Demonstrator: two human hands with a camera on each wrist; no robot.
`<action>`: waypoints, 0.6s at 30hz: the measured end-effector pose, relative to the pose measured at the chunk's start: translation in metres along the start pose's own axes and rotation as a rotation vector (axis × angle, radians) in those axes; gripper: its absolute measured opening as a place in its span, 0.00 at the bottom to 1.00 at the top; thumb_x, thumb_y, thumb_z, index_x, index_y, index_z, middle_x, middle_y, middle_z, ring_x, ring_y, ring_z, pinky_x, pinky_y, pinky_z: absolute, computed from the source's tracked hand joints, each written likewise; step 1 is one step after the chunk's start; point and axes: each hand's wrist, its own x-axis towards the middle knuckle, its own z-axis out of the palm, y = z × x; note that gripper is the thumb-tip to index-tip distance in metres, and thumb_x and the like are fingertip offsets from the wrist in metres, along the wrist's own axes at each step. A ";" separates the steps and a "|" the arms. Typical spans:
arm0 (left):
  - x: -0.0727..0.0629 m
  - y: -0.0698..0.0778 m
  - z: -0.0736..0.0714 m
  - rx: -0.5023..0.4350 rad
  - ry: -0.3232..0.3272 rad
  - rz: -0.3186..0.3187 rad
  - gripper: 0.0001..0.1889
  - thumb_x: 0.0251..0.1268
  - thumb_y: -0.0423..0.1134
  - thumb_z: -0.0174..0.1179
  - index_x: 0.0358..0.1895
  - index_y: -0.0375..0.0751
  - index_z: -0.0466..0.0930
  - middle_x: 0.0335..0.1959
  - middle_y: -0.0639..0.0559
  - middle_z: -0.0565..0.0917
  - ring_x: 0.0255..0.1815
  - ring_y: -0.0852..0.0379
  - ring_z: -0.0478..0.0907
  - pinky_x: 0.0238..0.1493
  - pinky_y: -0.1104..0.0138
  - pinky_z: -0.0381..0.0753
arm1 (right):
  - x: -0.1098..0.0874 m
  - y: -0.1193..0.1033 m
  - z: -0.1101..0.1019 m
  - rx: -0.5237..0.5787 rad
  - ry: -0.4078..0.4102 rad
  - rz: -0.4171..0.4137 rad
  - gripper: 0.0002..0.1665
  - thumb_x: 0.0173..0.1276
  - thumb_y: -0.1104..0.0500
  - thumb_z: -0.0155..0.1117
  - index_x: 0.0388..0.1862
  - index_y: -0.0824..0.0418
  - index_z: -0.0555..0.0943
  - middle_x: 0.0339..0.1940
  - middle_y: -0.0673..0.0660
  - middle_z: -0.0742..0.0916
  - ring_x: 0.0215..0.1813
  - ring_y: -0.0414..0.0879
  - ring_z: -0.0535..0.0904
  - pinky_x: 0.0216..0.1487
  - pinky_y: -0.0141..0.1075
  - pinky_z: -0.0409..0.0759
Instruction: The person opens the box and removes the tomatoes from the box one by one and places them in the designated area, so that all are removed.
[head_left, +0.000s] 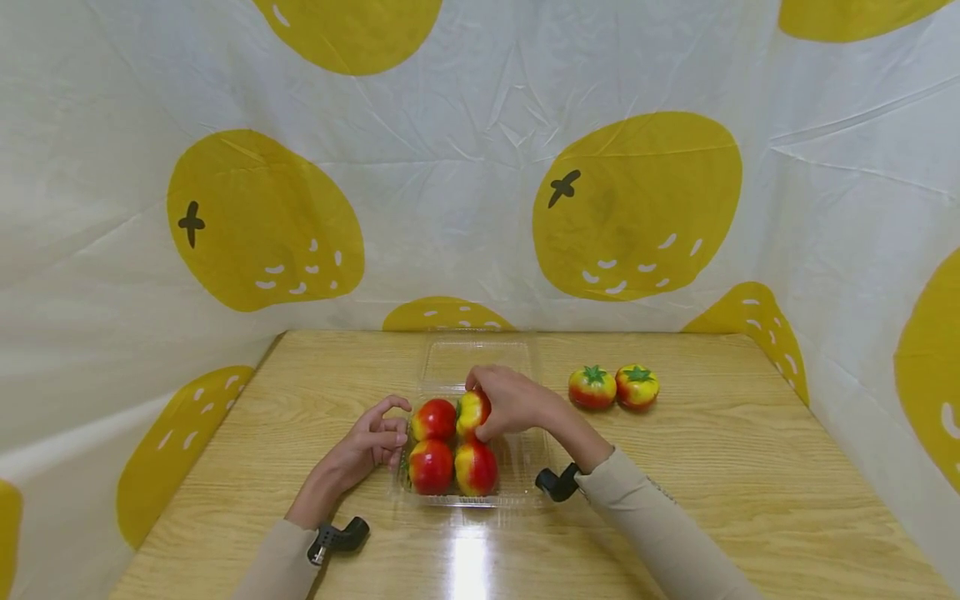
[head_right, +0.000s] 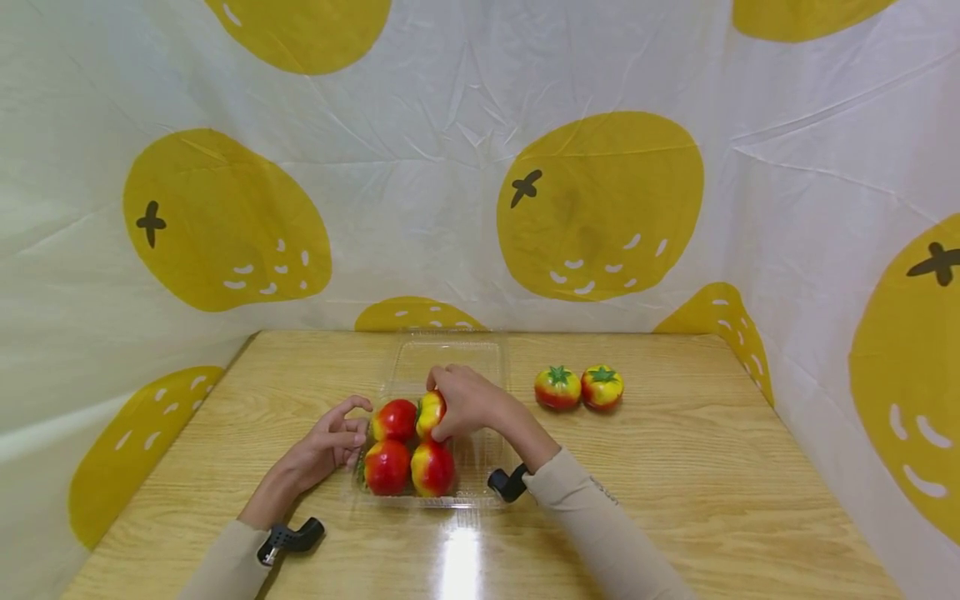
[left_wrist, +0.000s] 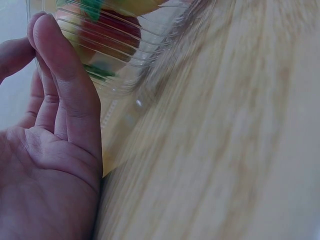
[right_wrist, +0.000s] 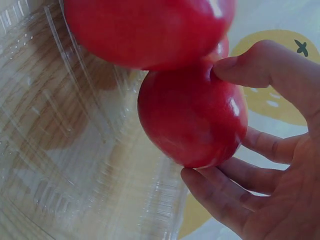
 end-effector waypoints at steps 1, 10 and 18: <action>0.000 0.000 0.000 -0.001 0.000 0.002 0.20 0.74 0.22 0.46 0.62 0.47 0.64 0.31 0.56 0.81 0.22 0.62 0.82 0.26 0.70 0.85 | 0.000 0.000 -0.001 0.005 -0.001 0.001 0.33 0.48 0.56 0.79 0.53 0.61 0.76 0.42 0.53 0.82 0.44 0.45 0.76 0.45 0.36 0.78; 0.000 0.002 0.000 -0.002 -0.012 0.011 0.21 0.74 0.21 0.45 0.61 0.47 0.64 0.31 0.57 0.81 0.22 0.63 0.82 0.26 0.70 0.85 | -0.001 -0.002 -0.006 0.026 -0.002 0.037 0.34 0.51 0.56 0.79 0.56 0.59 0.74 0.42 0.52 0.84 0.42 0.45 0.78 0.46 0.36 0.81; 0.000 0.003 0.000 -0.012 -0.022 0.007 0.20 0.74 0.20 0.44 0.62 0.46 0.63 0.31 0.57 0.81 0.22 0.63 0.82 0.27 0.71 0.86 | -0.006 -0.004 -0.012 0.046 0.019 0.046 0.35 0.53 0.57 0.80 0.58 0.58 0.74 0.49 0.53 0.84 0.47 0.45 0.78 0.52 0.38 0.82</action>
